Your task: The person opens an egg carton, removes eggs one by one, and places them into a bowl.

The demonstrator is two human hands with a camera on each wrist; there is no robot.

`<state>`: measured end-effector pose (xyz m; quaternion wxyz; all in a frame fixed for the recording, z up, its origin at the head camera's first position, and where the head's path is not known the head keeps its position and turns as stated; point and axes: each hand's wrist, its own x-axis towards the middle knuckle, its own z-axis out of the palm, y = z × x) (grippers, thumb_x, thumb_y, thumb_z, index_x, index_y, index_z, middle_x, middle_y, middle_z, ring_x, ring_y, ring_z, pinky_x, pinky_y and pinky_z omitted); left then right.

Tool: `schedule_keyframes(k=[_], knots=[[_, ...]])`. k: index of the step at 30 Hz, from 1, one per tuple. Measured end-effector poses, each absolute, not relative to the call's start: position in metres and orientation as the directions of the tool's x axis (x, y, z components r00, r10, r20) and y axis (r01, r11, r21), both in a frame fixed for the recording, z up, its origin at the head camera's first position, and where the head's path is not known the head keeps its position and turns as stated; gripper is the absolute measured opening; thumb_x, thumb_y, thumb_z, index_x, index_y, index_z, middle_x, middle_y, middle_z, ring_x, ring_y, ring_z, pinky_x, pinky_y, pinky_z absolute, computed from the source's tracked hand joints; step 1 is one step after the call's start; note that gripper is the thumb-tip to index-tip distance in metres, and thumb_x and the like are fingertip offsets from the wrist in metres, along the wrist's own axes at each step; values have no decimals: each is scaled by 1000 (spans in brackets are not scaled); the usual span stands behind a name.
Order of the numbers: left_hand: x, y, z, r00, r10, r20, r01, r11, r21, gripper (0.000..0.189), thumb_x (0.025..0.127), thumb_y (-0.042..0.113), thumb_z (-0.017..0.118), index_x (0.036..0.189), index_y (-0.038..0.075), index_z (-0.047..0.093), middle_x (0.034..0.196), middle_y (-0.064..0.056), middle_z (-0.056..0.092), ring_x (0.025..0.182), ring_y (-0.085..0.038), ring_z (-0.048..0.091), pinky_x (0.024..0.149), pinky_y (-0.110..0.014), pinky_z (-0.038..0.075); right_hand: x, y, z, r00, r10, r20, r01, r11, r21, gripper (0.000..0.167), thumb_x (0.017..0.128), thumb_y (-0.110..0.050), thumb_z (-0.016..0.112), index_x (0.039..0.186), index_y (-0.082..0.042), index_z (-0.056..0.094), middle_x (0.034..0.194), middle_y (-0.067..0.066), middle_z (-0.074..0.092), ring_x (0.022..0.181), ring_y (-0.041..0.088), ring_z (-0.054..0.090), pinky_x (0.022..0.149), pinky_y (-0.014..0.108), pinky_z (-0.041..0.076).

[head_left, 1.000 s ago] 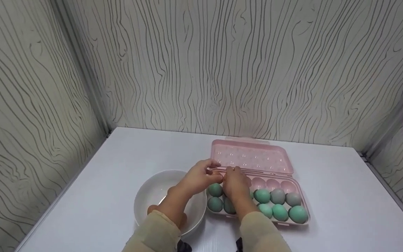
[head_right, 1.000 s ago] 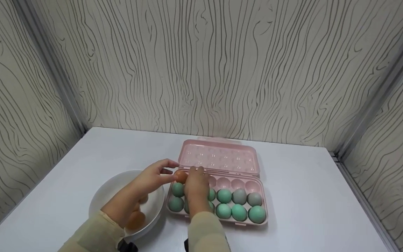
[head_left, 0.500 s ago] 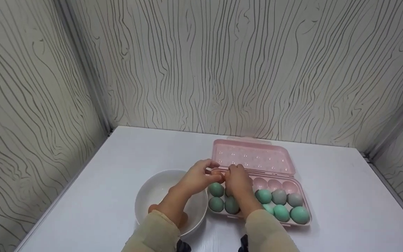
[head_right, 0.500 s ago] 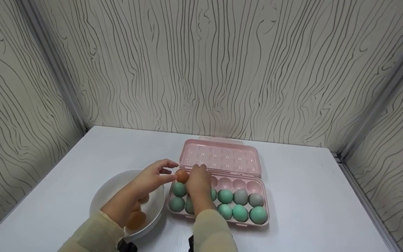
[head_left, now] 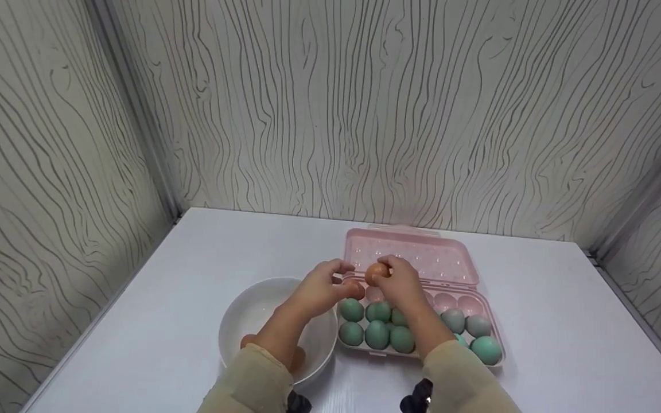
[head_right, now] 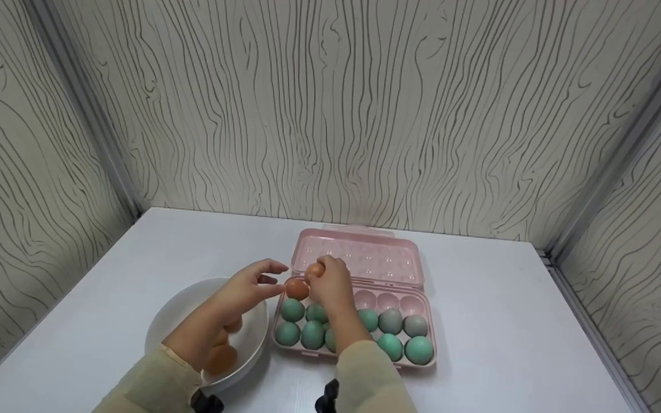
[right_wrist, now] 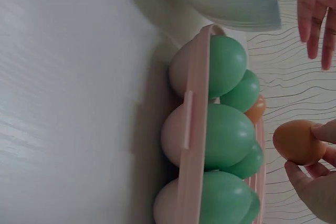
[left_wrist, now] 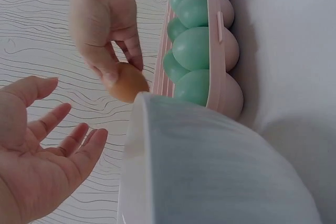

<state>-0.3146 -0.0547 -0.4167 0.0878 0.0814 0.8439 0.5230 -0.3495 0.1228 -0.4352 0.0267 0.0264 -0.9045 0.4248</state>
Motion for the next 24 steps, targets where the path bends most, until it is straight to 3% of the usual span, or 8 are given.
schedule_keyframes(k=[5,15,24], knots=[[-313,-52,-417,-969,238,-62,46,424,904,50,74,43,71,116,23,55,121,2,52,111,-22,51,87,-41,47,-343,129,-422,-996,-42,78,-88,561,-823,38,84,-9,64,121,-6,55,121,12,54,107,27,54,89,41,46],[-314,-46,-417,-966,260,-17,103,440,892,47,79,23,71,121,22,50,126,-8,47,115,-28,48,88,-37,48,-320,126,-403,-990,-79,115,-138,458,-878,37,82,-10,67,118,-10,58,115,8,56,101,24,57,84,36,50],[-313,-42,-415,-964,265,32,145,420,896,59,77,16,74,128,23,45,129,-9,41,118,-27,47,86,-35,49,-309,121,-404,-984,-106,141,-172,412,-895,36,81,-13,69,116,-13,60,111,6,57,98,23,58,83,35,50]])
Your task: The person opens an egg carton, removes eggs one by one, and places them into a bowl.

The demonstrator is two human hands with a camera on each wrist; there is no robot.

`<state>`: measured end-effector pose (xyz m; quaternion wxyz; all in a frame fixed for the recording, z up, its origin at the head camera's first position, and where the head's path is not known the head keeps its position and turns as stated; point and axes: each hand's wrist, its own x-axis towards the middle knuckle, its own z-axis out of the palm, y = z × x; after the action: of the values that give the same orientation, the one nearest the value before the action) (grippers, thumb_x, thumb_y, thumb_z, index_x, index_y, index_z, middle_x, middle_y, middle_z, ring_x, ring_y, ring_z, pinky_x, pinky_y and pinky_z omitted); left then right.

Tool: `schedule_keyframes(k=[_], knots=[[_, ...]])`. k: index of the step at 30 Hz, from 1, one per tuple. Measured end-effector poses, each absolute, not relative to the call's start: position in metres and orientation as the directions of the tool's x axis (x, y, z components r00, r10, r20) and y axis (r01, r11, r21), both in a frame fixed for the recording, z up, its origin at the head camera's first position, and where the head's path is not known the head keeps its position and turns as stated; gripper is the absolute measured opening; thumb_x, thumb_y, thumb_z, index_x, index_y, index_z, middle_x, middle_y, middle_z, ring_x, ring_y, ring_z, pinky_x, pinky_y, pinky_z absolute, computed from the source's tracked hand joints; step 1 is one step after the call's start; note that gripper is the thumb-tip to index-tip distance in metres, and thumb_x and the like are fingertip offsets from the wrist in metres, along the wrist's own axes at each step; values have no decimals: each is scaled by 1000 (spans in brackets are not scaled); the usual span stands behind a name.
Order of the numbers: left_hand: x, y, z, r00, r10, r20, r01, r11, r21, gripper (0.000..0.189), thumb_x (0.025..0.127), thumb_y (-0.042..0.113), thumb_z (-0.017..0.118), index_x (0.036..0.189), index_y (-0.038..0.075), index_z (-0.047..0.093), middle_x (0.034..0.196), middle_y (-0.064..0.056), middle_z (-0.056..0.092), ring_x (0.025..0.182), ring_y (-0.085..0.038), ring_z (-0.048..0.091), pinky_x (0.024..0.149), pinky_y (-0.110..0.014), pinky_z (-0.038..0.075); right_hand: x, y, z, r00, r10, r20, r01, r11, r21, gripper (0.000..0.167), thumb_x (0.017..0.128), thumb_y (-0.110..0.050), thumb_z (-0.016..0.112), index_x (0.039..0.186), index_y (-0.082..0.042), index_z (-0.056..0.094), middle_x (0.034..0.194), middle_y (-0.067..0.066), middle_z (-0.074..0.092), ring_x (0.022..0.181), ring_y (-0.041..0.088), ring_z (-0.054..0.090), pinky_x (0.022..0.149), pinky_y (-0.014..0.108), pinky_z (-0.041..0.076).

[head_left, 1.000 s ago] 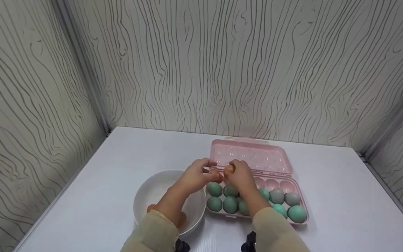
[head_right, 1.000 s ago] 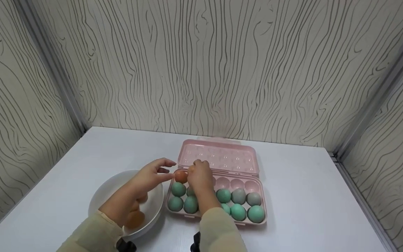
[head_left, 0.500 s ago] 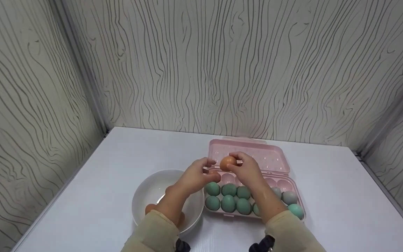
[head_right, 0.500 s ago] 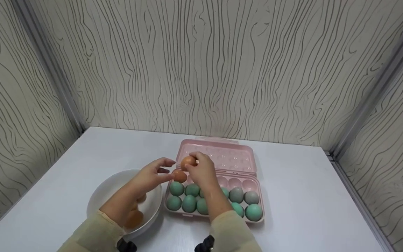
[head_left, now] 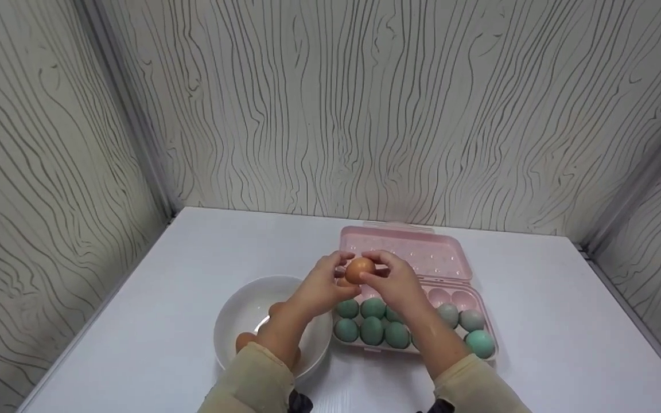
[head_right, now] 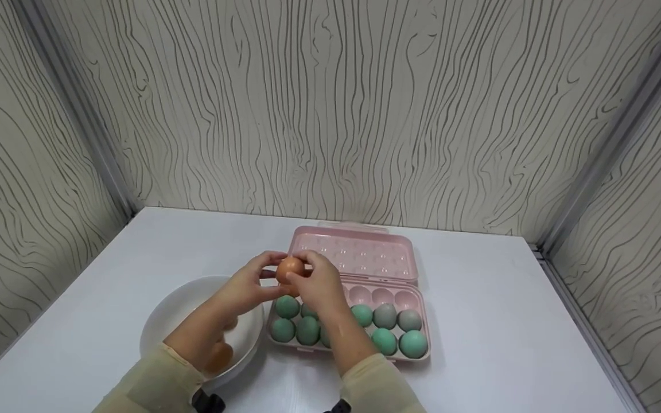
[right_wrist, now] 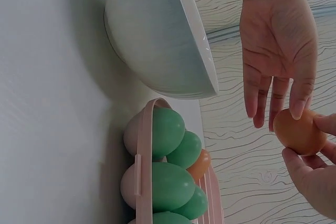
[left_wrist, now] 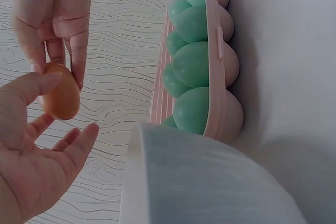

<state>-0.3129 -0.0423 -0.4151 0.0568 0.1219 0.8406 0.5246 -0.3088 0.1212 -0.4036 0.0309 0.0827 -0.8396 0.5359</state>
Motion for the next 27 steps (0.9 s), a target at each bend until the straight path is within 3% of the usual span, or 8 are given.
schedule_keyframes(k=[6,13,27], knots=[[-312,-42,-411,-957,277,84,200,425,883,46,78,17,73,117,28,52,122,-3,45,110,-24,49,85,-34,49,-306,118,-402,-986,-120,113,-147,328,-933,34,79,-18,71,111,-13,60,109,7,56,97,24,58,82,36,50],[-312,-42,-408,-938,327,119,258,424,868,43,79,13,71,116,20,53,111,-1,53,97,-17,52,84,-30,49,-305,116,-402,-986,-132,98,-133,296,-946,36,75,-25,75,103,-10,57,103,8,56,94,21,60,78,33,52],[-310,-53,-399,-948,316,44,203,491,847,40,75,22,76,108,20,53,101,1,56,90,-17,55,79,-30,51,-302,116,-399,-977,-195,83,-143,316,-938,36,79,-32,70,107,-12,58,105,7,57,95,21,58,82,33,50]])
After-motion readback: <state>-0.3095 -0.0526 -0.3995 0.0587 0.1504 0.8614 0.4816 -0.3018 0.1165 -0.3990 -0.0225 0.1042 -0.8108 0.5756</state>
